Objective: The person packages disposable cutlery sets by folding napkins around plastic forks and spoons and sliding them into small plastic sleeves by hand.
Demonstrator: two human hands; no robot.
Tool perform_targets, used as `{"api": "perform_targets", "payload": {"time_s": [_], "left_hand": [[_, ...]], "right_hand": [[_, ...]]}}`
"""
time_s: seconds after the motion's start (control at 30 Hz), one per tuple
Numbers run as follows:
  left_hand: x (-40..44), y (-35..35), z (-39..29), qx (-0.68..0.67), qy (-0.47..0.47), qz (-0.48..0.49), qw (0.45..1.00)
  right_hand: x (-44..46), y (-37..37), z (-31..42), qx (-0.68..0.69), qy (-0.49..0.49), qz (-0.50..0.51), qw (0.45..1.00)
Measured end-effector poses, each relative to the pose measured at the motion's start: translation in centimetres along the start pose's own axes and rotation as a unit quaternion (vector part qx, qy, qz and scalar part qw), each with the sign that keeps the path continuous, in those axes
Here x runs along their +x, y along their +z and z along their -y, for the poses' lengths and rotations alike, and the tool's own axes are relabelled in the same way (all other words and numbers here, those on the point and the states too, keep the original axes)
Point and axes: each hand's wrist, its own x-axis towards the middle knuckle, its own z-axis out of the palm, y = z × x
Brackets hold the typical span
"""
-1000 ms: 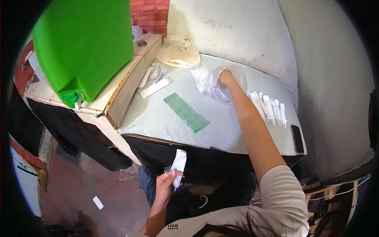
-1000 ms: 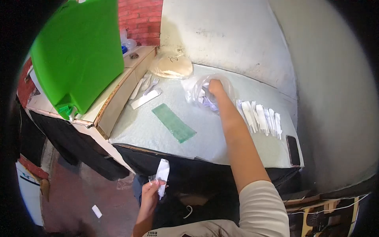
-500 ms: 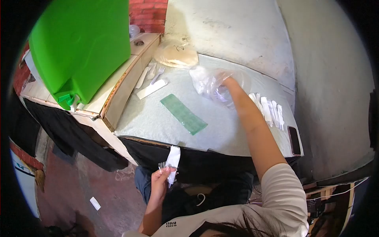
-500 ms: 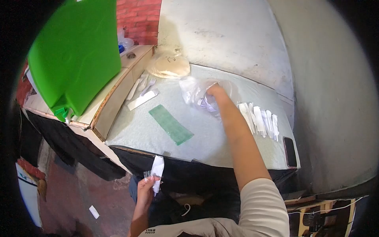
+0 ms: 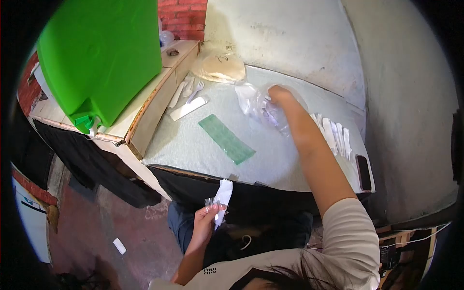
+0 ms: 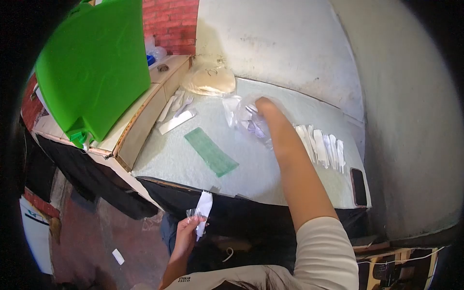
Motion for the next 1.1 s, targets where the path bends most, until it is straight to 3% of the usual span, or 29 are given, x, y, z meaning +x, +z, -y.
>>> {"api": "perform_targets", "payload": {"time_s": [0.1,0.3,0.43,0.5,0.57,0.63,0.7,0.8,0.9,0.93,1.0,1.1], "left_hand": [[0.2,-0.1,0.2,-0.005,0.003,0.005,1.0],[-0.2,-0.5,0.3,-0.008,0.012,-0.005,1.0],[-0.7,-0.9,0.0,-0.015,-0.004,-0.004,1.0],[-0.9,-1.0,0.2,-0.006,0.005,-0.008,1.0],[-0.9,-0.9,0.2,-0.005,0.015,-0.005,1.0],[-1.0,-0.7,0.1,-0.008,0.017,-0.002,1.0],[-1.0,-0.6,0.1,-0.003,0.014,0.0,1.0],[-0.8,-0.5,0.5,0.011,0.014,0.003,1.0],[-0.7,0.2,0.6,0.016,0.027,0.015,0.999],[-0.8,0.5,0.5,0.019,0.023,0.017,0.999],[-1.1,0.9,0.2,0.024,0.017,0.017,0.999],[-1.3,1.0,0.3,0.047,0.018,0.019,0.999]], "right_hand": [[-2.3,-0.8,1.3,0.038,0.061,0.005,0.997],[-5.0,-1.6,1.8,0.113,0.09,0.007,0.989],[-9.9,-4.8,3.5,0.262,0.111,-0.029,0.958],[-11.1,-5.4,3.4,0.364,0.08,-0.068,0.925],[-7.3,-0.6,-0.1,0.445,-0.116,-0.143,0.876],[-4.4,2.7,-1.8,0.342,-0.234,-0.221,0.883],[-3.5,4.1,-2.0,0.053,-0.26,-0.288,0.92],[-9.4,3.4,3.7,-0.055,0.036,-0.366,0.928],[-11.2,2.2,3.4,0.108,0.028,-0.112,0.987],[-10.5,3.9,2.0,0.12,-0.088,-0.22,0.964],[-8.8,9.0,-1.7,0.134,-0.312,-0.418,0.842],[-13.5,4.0,1.0,0.141,-0.151,-0.143,0.968]]}}
